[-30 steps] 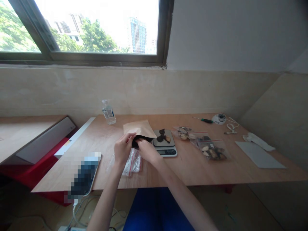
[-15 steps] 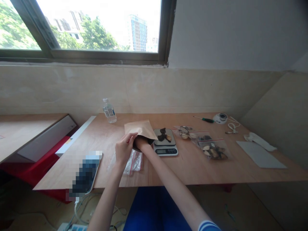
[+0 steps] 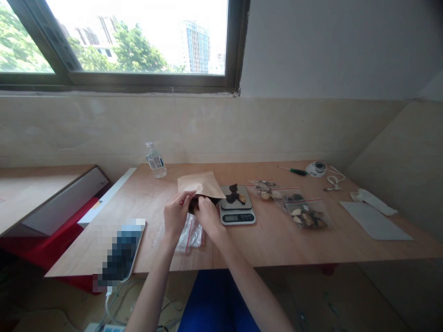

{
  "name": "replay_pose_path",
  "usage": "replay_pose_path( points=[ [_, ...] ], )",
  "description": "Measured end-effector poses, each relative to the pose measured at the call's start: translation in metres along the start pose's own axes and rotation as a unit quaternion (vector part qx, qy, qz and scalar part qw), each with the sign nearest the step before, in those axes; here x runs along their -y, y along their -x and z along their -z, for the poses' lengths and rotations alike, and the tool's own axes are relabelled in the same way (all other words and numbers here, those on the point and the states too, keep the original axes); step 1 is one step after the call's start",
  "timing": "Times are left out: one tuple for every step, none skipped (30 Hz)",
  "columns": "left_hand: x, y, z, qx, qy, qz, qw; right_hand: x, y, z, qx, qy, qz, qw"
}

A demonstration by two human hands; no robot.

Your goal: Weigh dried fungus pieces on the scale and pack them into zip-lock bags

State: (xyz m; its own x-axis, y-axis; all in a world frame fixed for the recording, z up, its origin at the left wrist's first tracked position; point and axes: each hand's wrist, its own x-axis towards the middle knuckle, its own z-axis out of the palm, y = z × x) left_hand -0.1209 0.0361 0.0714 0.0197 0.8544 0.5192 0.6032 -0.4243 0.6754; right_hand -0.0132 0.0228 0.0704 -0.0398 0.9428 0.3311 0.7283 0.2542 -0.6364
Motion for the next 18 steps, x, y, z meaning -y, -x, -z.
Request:
replay_pose_path(
  points=[
    [0.001,-0.001,0.001,-0.001,-0.001,0.002,1.0,0.002,0.012,0.008,-0.01,-0.028,0.001,1.0],
    [0.002,-0.002,0.001,-0.001,-0.002,0.004,1.0,0.002,0.023,0.017,-0.024,-0.066,0.008,0.997],
    [0.003,-0.002,0.002,-0.002,-0.002,0.004,1.0,0.0,0.033,0.027,-0.042,-0.107,0.014,0.993],
    [0.004,-0.003,0.004,-0.002,-0.001,0.004,1.0,-0.005,0.041,0.038,-0.06,-0.145,0.017,0.987],
    [0.005,-0.003,0.005,-0.003,0.0,0.005,1.0,-0.013,0.048,0.048,-0.081,-0.17,0.013,0.982],
    [0.006,-0.004,0.007,-0.005,0.002,0.006,1.0,-0.024,0.053,0.057,-0.106,-0.175,0.0,0.979],
    [0.006,-0.004,0.009,-0.006,0.005,0.007,1.0,-0.038,0.056,0.064,-0.129,-0.16,-0.015,0.978],
    [0.007,-0.004,0.01,-0.008,0.008,0.009,1.0,-0.053,0.057,0.07,-0.144,-0.138,-0.027,0.98],
    [0.008,-0.005,0.011,-0.009,0.009,0.011,1.0,-0.069,0.057,0.074,-0.147,-0.109,-0.033,0.983],
    [0.008,-0.005,0.011,-0.011,0.009,0.012,1.0,-0.085,0.056,0.076,-0.133,-0.071,-0.027,0.988],
    [0.008,-0.005,0.011,-0.01,0.008,0.012,1.0,-0.099,0.054,0.076,-0.112,-0.035,-0.016,0.993],
    [0.007,-0.005,0.011,-0.009,0.008,0.012,1.0,-0.11,0.051,0.076,-0.093,-0.002,-0.004,0.996],
    [0.007,-0.005,0.011,-0.007,0.008,0.012,1.0,-0.119,0.048,0.075,-0.078,0.026,0.008,0.997],
    [0.006,-0.005,0.01,-0.005,0.009,0.012,1.0,-0.124,0.045,0.073,-0.068,0.047,0.018,0.996],
    [0.005,-0.005,0.01,-0.003,0.012,0.011,1.0,-0.127,0.042,0.072,-0.066,0.063,0.025,0.995],
    [0.005,-0.005,0.01,-0.001,0.014,0.01,1.0,-0.126,0.04,0.071,-0.072,0.075,0.03,0.994],
    [0.004,-0.004,0.009,0.0,0.017,0.009,1.0,-0.123,0.039,0.07,-0.083,0.082,0.035,0.993],
    [0.004,-0.004,0.009,0.001,0.018,0.008,1.0,-0.118,0.04,0.069,-0.098,0.083,0.041,0.991]
  ],
)
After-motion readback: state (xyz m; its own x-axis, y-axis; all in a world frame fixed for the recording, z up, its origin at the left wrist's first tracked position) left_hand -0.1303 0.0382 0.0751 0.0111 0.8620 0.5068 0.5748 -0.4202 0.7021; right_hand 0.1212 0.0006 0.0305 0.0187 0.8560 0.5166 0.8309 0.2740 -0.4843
